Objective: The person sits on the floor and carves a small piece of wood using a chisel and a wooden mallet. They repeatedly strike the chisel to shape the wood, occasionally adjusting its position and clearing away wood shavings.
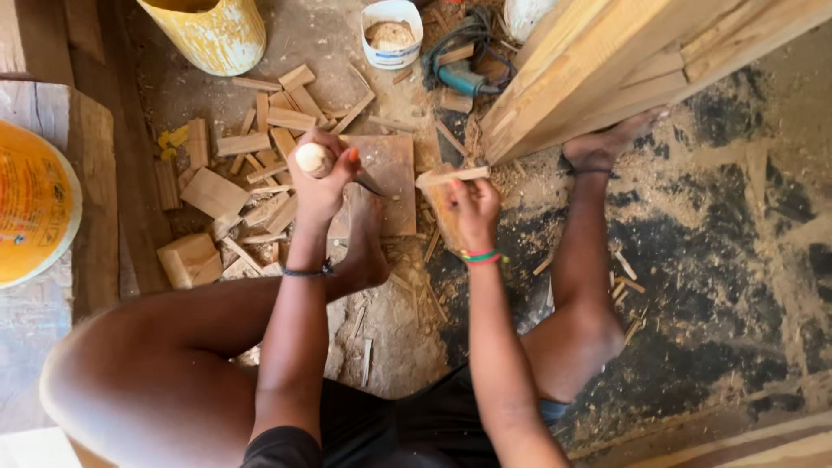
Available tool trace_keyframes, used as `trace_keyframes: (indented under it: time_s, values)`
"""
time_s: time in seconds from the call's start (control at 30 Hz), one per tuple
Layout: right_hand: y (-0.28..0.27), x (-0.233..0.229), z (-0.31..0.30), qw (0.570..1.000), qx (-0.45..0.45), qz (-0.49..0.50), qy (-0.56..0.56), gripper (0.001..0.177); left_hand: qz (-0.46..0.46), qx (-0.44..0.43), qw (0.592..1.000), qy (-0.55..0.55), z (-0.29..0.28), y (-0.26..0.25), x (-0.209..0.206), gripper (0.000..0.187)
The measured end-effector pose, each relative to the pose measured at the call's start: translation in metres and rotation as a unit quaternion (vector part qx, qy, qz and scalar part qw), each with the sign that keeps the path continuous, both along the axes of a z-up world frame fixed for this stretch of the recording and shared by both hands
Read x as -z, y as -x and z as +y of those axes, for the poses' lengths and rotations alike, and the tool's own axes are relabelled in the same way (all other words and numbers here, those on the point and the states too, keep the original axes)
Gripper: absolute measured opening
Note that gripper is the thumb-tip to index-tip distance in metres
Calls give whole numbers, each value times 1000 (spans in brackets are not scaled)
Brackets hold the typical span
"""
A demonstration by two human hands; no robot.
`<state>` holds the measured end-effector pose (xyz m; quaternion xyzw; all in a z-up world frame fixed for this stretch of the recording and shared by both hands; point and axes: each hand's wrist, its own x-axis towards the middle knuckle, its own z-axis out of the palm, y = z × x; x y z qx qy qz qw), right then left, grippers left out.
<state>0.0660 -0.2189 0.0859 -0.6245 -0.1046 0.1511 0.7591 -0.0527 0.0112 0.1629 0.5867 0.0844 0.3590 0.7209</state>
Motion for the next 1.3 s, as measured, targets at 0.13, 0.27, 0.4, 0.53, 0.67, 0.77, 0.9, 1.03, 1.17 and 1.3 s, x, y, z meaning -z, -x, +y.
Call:
trace_keyframes:
  time_s: [0.13,0.27,0.4,0.53,0.67,0.77,0.9,1.03,1.17,1.3]
  values:
    - [11,-12,-57,995,11,-82,55,17,-4,33,999,-41,-13,1,-7,22]
    - [26,-28,-115,983,32,-122,133,17,-26,64,996,-54,-24,2,-26,21]
    - [28,-44,-206,982,106,-98,122,15,-29,65,995,-67,-36,5,-39,18]
    - [14,-35,-324,762,239,-196,569,23,-52,29,998,0,-55,-2,-51,19]
    - [-3,16,-401,677,183,-49,712,45,-120,51,986,-100,-68,-7,-68,18]
    - [4,49,-416,656,151,42,739,54,-144,63,986,-59,-88,-11,-83,17]
    - [19,81,-402,651,138,47,745,64,-152,60,985,-62,-119,-30,-97,18]
    - [16,96,-405,674,158,37,721,64,-121,73,989,-40,-139,-43,-96,19]
    - [7,80,-427,768,164,-85,613,48,-102,74,988,-89,-137,-63,-83,22]
    - [-22,28,-384,899,175,-109,385,24,-107,32,985,-135,-135,-87,-71,21]
